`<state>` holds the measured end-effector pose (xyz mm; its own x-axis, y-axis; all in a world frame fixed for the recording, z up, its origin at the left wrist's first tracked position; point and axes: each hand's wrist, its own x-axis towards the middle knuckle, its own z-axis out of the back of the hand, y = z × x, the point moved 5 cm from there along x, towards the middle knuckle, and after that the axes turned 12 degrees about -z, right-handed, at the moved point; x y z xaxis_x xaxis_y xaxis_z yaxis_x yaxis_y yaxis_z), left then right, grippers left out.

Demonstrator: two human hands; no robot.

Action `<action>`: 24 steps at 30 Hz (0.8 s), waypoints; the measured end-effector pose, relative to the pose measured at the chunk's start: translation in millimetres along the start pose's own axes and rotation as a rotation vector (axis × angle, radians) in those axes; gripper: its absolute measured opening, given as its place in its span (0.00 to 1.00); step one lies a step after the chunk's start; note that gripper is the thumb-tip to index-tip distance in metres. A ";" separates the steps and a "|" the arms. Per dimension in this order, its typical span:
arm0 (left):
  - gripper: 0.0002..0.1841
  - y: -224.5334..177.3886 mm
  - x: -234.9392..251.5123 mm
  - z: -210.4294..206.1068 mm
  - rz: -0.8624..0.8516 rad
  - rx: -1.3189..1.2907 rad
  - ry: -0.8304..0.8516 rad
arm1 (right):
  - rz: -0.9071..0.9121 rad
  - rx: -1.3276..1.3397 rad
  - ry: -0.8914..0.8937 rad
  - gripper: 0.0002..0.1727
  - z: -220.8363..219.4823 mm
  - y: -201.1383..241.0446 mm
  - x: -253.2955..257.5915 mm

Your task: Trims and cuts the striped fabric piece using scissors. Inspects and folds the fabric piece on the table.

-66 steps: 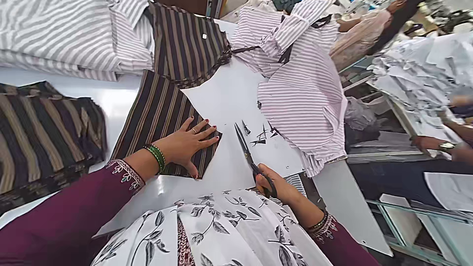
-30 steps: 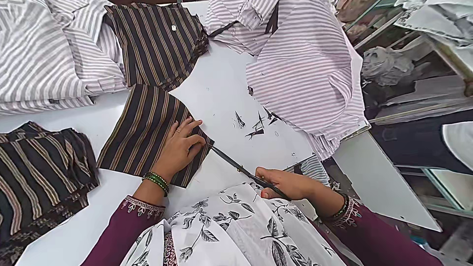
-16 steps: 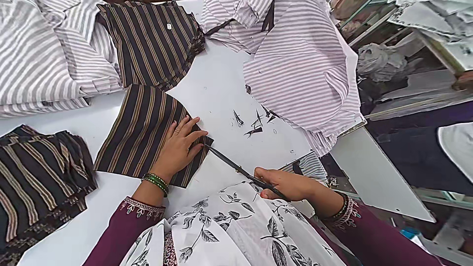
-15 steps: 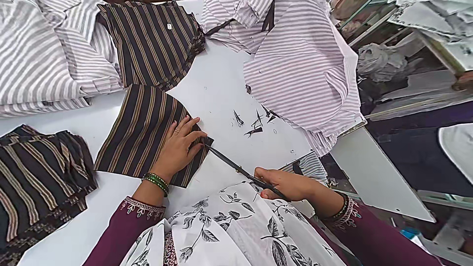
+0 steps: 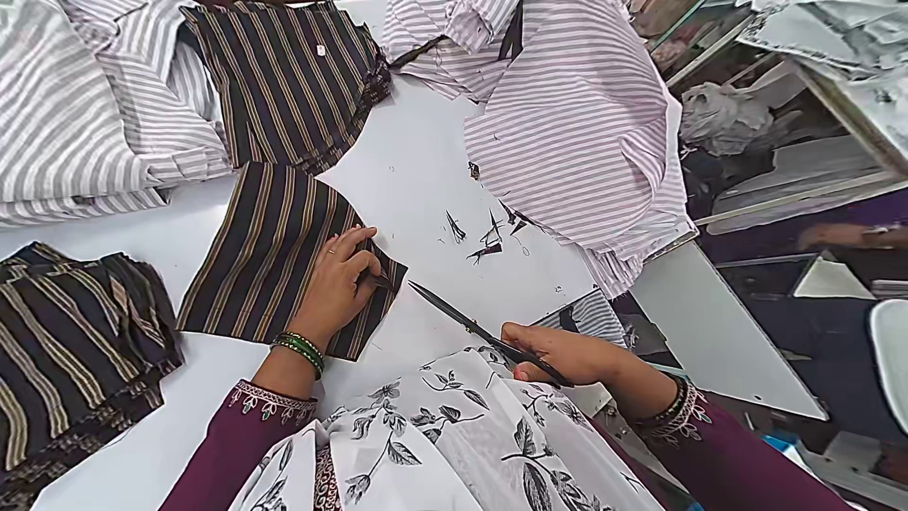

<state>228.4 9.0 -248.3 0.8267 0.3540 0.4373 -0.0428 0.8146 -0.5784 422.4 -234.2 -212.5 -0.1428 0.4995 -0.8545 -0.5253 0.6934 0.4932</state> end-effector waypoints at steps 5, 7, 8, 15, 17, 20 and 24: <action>0.10 0.1 0.8 -0.5 0.009 0.019 0.007 | 0.007 0.022 0.013 0.31 -1.4 7.5 5.7; 0.19 1.6 0.7 -1.8 0.022 0.045 0.045 | 0.010 0.021 0.004 0.31 -2.8 13.5 8.4; 0.24 1.6 1.1 -2.6 0.021 0.063 0.065 | 0.018 0.019 0.003 0.31 -3.5 16.2 8.9; 0.15 2.2 1.0 -5.1 0.014 0.061 0.099 | 0.056 -0.012 -0.005 0.29 -4.8 20.6 7.1; 0.13 2.7 1.1 -4.4 0.014 0.041 0.075 | 0.062 -0.020 -0.001 0.28 -5.2 21.2 6.8; 0.12 0.9 1.7 -2.3 0.007 0.031 0.057 | 0.066 -0.017 0.004 0.29 -5.6 20.4 7.2; 0.13 1.8 1.1 -0.6 0.032 0.046 -0.001 | 0.062 0.007 -0.017 0.32 -4.3 14.0 6.1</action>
<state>229.6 10.6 -249.2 0.8237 0.3808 0.4201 -0.0947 0.8229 -0.5602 410.5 -223.7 -211.5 -0.1602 0.5505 -0.8193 -0.5104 0.6643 0.5461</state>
